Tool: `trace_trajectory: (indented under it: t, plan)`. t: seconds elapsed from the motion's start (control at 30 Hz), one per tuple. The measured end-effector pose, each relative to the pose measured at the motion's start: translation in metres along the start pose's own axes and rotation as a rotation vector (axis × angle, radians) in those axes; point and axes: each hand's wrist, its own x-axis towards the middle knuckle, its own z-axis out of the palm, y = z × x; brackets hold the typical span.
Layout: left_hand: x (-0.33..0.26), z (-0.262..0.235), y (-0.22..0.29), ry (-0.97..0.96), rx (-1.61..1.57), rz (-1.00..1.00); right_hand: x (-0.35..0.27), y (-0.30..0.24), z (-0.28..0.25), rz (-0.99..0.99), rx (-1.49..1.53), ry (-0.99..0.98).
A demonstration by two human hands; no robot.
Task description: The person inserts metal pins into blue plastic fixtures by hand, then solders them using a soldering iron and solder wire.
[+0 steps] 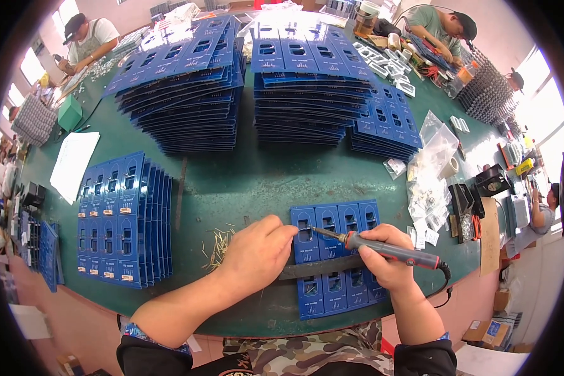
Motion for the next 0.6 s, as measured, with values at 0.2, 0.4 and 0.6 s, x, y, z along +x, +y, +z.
trace_trajectory:
  t: [0.2, 0.4, 0.6]
  plan:
    - [-0.0006, 0.0011, -0.0018, -0.008, 0.008, 0.006, 0.0054, -0.0079, -0.0006, -0.027, -0.071, -0.049]
    - [-0.0007, 0.0032, -0.0026, -0.012, 0.007, 0.013, 0.0057, -0.0074, 0.0000, -0.040, -0.072, -0.051]
    - [-0.0001, 0.0014, -0.0016, -0.003, 0.003, 0.021, 0.0000, -0.0029, -0.0017, 0.021, -0.018, -0.006]
